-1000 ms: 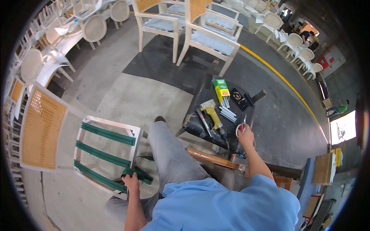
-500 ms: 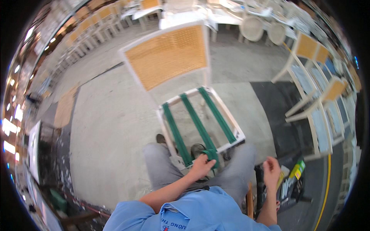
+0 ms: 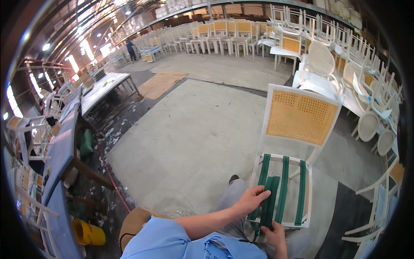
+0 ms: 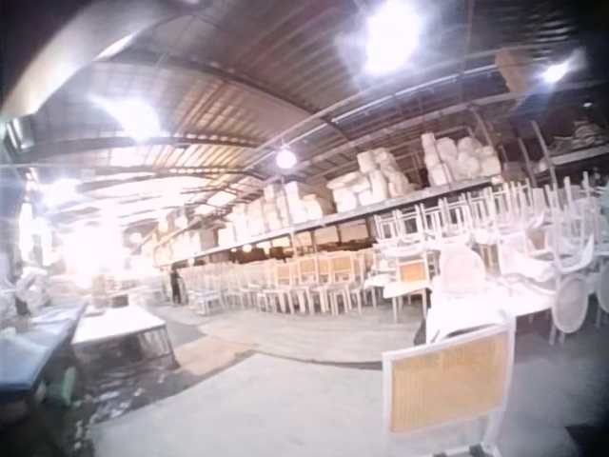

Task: The person attaches green webbing strips to the seat frame of a white chair with a cane back. They use a staple gun to secure each strip, then cut the excess with scissors, repeating the process until the seat is fully covered.

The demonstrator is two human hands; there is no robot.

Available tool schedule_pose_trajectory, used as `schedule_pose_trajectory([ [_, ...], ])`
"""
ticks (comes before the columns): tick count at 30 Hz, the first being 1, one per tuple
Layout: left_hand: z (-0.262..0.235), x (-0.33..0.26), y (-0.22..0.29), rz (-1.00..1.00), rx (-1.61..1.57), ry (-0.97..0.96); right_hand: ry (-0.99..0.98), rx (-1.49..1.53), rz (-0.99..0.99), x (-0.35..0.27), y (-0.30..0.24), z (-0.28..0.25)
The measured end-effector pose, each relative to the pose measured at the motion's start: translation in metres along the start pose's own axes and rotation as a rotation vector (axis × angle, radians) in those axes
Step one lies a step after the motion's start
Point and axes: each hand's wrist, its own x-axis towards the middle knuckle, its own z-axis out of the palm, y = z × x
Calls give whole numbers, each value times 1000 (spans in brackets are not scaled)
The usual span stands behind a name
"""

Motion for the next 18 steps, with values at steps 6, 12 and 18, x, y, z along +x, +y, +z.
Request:
schedule_pose_trajectory([
  [6, 20, -23, -35, 328, 489, -87, 292, 297, -132, 0, -18, -11],
  [12, 20, -48, -36, 151, 405, -89, 365, -142, -97, 16, -80, -11],
  [18, 17, -26, -36, 166, 314, 49, 205, -63, -171, 24, -73, -10],
])
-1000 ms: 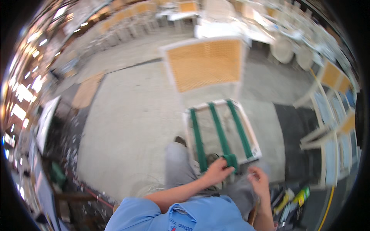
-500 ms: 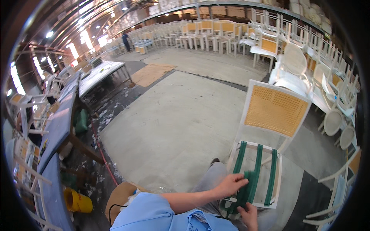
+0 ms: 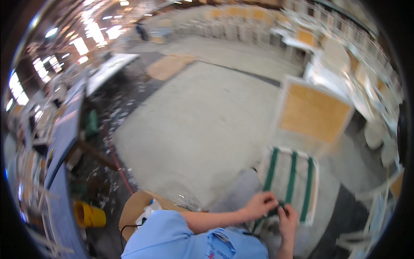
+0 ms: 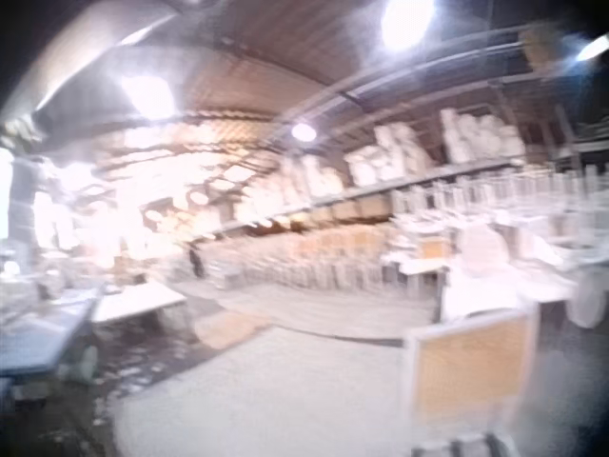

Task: The person attaches green webbing strips to the seat frame of a white chair with a cane back. They use a staple gun to secure each strip, then cut the excess with scissors, repeating the process until the seat is fully covered.

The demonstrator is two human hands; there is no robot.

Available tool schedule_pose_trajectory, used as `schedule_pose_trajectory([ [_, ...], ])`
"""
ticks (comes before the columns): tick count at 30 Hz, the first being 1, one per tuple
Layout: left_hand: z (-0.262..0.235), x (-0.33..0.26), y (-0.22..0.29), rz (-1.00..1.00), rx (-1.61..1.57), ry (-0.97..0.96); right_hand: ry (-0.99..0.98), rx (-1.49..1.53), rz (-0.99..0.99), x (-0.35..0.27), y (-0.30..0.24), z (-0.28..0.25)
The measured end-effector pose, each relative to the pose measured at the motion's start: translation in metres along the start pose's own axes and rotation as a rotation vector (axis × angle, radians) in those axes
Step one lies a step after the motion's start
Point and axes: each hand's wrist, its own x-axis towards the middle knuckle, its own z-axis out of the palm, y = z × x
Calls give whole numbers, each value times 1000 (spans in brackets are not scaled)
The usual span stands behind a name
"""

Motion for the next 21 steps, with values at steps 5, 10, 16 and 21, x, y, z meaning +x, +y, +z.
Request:
schedule_pose_trajectory([
  [5, -5, 3, 7, -239, -244, -39, 192, 214, 3, 9, 0, 11],
  [10, 16, 1, 11, -270, -417, -136, 297, 211, -79, -8, 10, -3],
  [16, 19, 0, 18, -309, -390, -152, 224, 54, -179, -16, -3, -11],
  [21, 17, 5, 21, -333, -343, -193, 233, -30, -216, -14, -9, -14],
])
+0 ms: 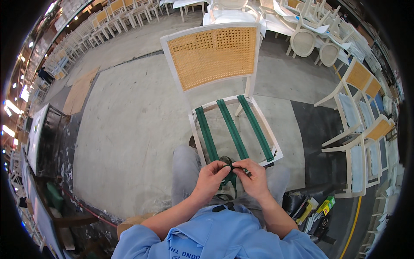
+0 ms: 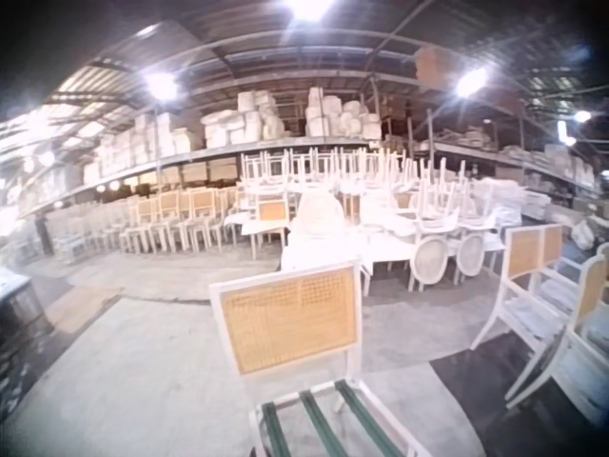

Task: The person attaches green webbing strips to the seat frame of a white chair with a cane back. They use a staple gun to secure each strip, then cut the excess with scissors, repeating the process until the seat is fully covered.

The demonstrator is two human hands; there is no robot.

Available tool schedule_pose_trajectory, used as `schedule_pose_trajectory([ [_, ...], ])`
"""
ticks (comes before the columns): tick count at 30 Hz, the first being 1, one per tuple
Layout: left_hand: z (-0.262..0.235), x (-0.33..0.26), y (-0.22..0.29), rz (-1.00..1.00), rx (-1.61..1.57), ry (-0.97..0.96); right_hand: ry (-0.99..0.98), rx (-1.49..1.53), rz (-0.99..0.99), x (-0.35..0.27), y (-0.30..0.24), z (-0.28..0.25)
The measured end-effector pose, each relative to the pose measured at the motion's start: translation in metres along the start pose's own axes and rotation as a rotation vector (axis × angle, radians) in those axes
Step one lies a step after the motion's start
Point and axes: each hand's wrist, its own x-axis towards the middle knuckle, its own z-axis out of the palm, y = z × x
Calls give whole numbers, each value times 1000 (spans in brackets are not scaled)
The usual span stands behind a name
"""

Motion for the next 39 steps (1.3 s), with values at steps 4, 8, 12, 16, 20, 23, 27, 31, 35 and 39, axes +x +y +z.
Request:
schedule_pose_trajectory([
  [4, 2, 1, -2, 69, 10, -21, 23, -103, -89, 7, -2, -2],
  [8, 9, 6, -2, 291, 296, 102, 23, -122, -78, 16, 1, -5],
  [12, 16, 16, 5, 492, 476, 213, 17, -221, -135, 31, 9, -7],
  [16, 1, 46, 10, 753, 734, 208, -14, -258, -132, 58, 8, -10],
  [20, -8, 91, 19, 751, 723, 247, -61, -340, -169, 110, 15, -13],
  [23, -19, 137, 30, 711, 729, 276, -89, -381, -169, 160, 35, -7],
  [27, -55, 219, 28, 689, 766, 333, -207, -314, -46, 240, 88, 18],
  [31, -101, 291, -9, 620, 846, 422, -316, -462, 37, 314, 188, 47],
  [35, -135, 321, -44, 526, 932, 460, -414, -574, 110, 368, 249, 79],
  [39, -134, 338, -45, 564, 982, 441, -494, -594, 169, 392, 277, 105],
])
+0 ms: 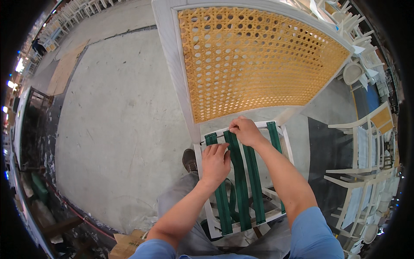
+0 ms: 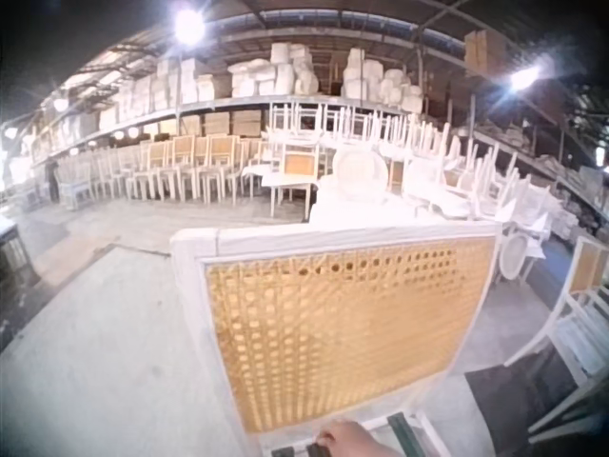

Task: The person attaches green webbing strips to the seat frame of a white chair with a cane back. They use a staple gun to secure each strip, then cut the excess with scissors, repeating the process until the seat is fully covered.

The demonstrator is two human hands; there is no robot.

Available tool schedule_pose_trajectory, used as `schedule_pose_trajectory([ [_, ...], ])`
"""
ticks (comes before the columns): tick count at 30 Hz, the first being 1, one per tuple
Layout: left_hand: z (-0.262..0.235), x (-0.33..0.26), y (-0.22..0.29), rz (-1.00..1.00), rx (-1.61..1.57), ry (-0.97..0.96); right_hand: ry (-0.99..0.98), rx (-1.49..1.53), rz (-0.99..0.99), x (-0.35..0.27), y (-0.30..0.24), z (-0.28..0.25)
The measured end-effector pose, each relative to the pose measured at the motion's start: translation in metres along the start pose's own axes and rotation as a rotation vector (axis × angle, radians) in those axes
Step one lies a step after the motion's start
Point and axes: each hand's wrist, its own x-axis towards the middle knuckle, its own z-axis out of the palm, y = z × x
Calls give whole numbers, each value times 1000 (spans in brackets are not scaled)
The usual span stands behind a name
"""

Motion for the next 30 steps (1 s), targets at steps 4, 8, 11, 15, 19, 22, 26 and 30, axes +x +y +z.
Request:
schedule_pose_trajectory([
  [4, 8, 1, -8, 13, 140, -119, -17, -49, 37, 14, 3, 12],
  [8, 20, 4, -11, -9, 279, -217, -25, -34, 60, 16, 4, 17],
  [11, 26, 4, -15, -7, 334, -215, -49, -47, 61, 21, 4, 14],
  [15, 34, 6, -11, -15, 351, -230, -56, 54, 62, 17, 12, 1],
  [19, 27, 3, -22, -20, 380, -234, 55, 754, 265, -29, 10, -30],
  [22, 17, 1, -29, -31, 405, -222, 272, 808, 355, -126, 40, -75],
  [26, 27, 10, -9, 1, 392, -242, 740, 621, 676, -374, 100, -117],
  [30, 46, 3, -27, 203, 497, -93, 1036, 357, 1193, -605, 102, -112],
])
